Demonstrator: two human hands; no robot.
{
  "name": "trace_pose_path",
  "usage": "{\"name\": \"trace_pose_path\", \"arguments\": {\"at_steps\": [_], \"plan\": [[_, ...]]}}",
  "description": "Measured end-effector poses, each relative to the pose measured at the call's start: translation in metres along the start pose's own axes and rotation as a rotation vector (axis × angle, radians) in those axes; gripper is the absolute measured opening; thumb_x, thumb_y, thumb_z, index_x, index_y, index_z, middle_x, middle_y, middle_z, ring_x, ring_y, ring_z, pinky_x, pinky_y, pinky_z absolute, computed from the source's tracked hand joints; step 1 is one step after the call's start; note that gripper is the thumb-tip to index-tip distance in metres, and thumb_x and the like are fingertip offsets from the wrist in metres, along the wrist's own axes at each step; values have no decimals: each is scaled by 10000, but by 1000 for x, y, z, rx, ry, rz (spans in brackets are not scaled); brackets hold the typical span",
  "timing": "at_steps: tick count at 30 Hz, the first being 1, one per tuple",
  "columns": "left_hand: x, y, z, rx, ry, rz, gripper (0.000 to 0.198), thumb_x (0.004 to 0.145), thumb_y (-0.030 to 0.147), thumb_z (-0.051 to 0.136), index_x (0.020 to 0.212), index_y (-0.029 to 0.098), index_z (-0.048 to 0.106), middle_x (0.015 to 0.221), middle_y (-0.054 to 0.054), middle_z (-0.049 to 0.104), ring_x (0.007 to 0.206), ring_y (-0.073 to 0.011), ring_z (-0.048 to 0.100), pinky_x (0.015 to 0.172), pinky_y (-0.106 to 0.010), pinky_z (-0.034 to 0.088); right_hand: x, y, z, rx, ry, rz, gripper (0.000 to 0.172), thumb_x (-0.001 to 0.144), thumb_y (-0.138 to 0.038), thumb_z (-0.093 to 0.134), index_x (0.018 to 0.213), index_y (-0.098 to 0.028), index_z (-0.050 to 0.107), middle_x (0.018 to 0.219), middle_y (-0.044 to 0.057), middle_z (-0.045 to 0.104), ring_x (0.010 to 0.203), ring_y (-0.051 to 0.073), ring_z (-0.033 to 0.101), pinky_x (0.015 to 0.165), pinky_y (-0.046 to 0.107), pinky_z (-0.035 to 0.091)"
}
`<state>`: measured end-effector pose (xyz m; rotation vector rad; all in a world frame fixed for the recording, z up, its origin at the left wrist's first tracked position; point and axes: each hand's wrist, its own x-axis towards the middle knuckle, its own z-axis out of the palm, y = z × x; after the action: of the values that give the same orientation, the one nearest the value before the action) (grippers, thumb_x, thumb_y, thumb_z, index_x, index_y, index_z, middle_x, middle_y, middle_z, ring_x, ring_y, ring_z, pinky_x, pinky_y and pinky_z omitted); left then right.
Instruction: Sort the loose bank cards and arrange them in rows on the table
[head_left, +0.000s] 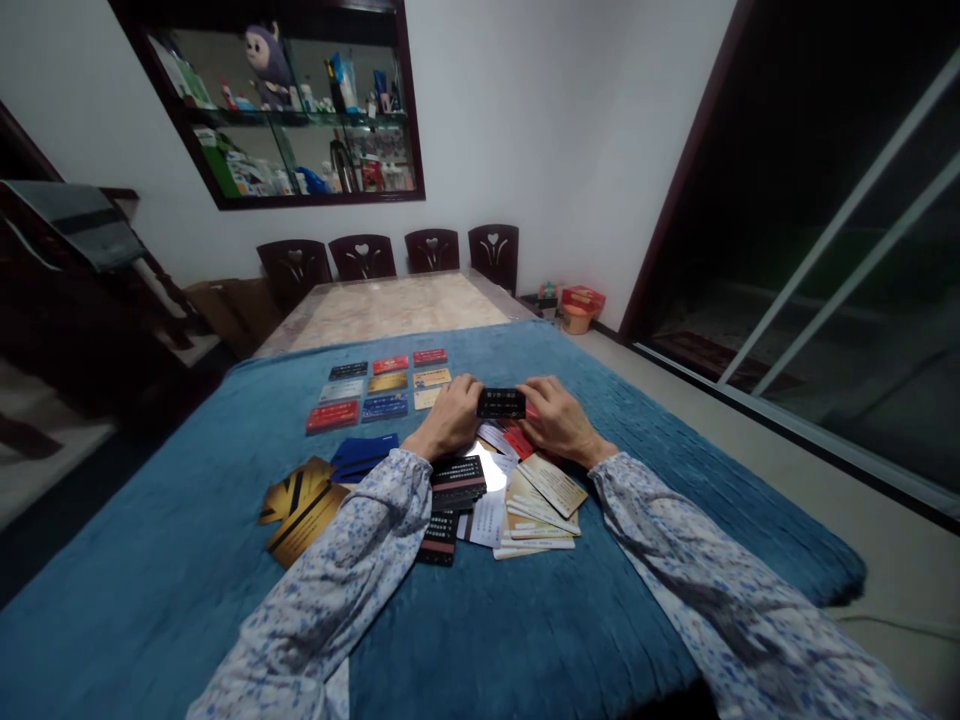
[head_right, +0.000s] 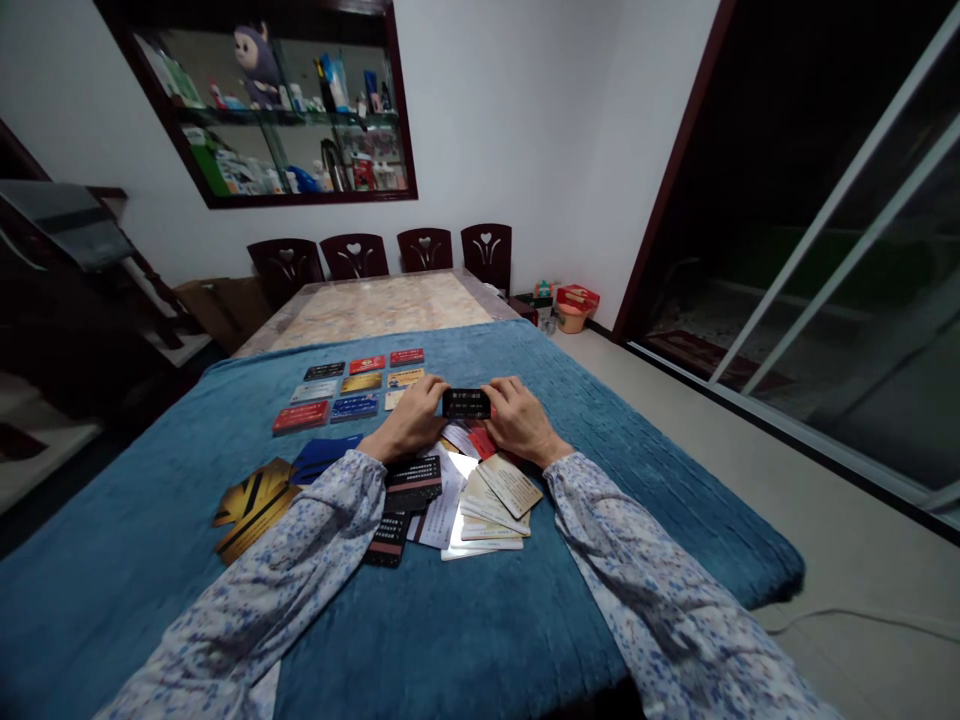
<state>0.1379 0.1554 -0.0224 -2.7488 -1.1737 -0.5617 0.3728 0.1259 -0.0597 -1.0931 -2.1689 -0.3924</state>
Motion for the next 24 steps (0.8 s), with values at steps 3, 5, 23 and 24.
{"name": "trace_pose_path", "arguments": {"at_steps": [3,5,23,24], "plan": [[0,-1,2,18,1,9,378,833,59,561,1202,143,582,1243,-169,598,1145,-296,593,994,-446,506,2,-1,0,-3,-20,-14,399,919,-264,604,1296,-134,622,1210,193,628,1111,328,555,935,497,543],[0,-2,4,23,7,17,418,826,57,562,1233,149,573,1227,-162,602,1123,-292,595,979,-443,507,4,-2,-2,-8,-14,-19,382,936,-306,609,1277,-135,633,1191,194,635,1091,324,561,908,479,551],[-26,-30,-40,126,-122,-47,427,811,128,608,1235,158,570,1302,-164,588,1247,-329,549,1020,-467,471,58,-12,8,-12,-159,-181,417,798,-215,710,1205,-149,644,1137,156,624,1039,299,513,859,422,502],[-28,-35,-42,127,-128,-55,436,808,144,615,1241,158,571,1306,-166,586,1242,-331,551,1014,-468,476,63,-15,10,-2,-169,-192,420,800,-222,712,1209,-154,644,1137,153,622,1036,297,510,863,423,502]]}}
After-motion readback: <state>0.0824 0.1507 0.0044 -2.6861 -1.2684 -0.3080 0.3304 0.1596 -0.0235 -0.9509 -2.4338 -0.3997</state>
